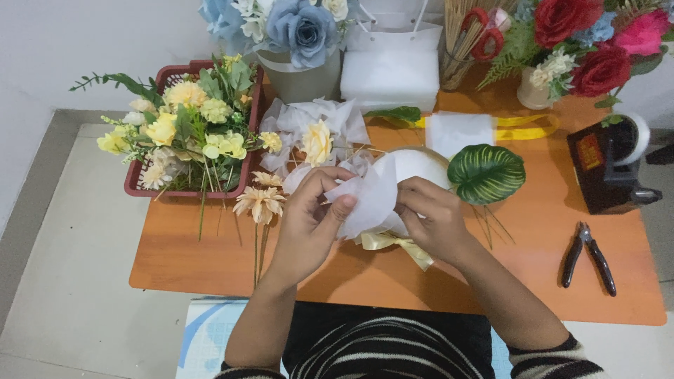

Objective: The person places a round floral foam block into a decorative container and presses it down. They then insert artificial leaves and flowers into the foam, arranging them to create a floral display.

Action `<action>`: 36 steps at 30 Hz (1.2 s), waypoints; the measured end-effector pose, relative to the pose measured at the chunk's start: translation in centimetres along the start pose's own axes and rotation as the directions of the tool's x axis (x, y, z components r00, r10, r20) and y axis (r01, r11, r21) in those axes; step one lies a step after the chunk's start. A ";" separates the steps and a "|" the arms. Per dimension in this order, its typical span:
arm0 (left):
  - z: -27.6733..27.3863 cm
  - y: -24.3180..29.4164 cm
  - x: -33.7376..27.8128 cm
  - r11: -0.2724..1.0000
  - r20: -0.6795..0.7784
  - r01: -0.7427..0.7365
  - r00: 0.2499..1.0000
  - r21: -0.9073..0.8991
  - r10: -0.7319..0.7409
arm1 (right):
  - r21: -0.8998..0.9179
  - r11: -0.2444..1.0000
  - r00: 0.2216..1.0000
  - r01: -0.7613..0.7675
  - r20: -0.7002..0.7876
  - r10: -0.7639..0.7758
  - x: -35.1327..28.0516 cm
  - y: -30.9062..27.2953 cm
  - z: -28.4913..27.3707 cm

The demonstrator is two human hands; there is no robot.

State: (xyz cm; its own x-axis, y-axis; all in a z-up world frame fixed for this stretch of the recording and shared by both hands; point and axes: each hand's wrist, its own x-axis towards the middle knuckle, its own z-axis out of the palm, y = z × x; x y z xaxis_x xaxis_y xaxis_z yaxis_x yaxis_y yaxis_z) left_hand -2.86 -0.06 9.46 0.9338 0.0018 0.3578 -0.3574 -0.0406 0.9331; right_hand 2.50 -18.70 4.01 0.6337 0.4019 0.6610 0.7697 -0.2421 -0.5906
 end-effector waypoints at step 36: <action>1.5 -0.6 0.8 0.682 0.247 -0.210 0.968 0.700 0.045 | 0.001 0.998 0.997 0.056 -0.051 -0.056 0.5 1.2 1.6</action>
State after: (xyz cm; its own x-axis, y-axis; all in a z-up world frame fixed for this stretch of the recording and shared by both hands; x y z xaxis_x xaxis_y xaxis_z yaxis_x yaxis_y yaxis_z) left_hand -1.90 -1.51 9.11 0.8919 -0.2471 0.3787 -0.4288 -0.7278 0.5352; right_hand 3.58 -17.37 2.87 0.5929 0.3694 0.7156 0.8038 -0.2181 -0.5534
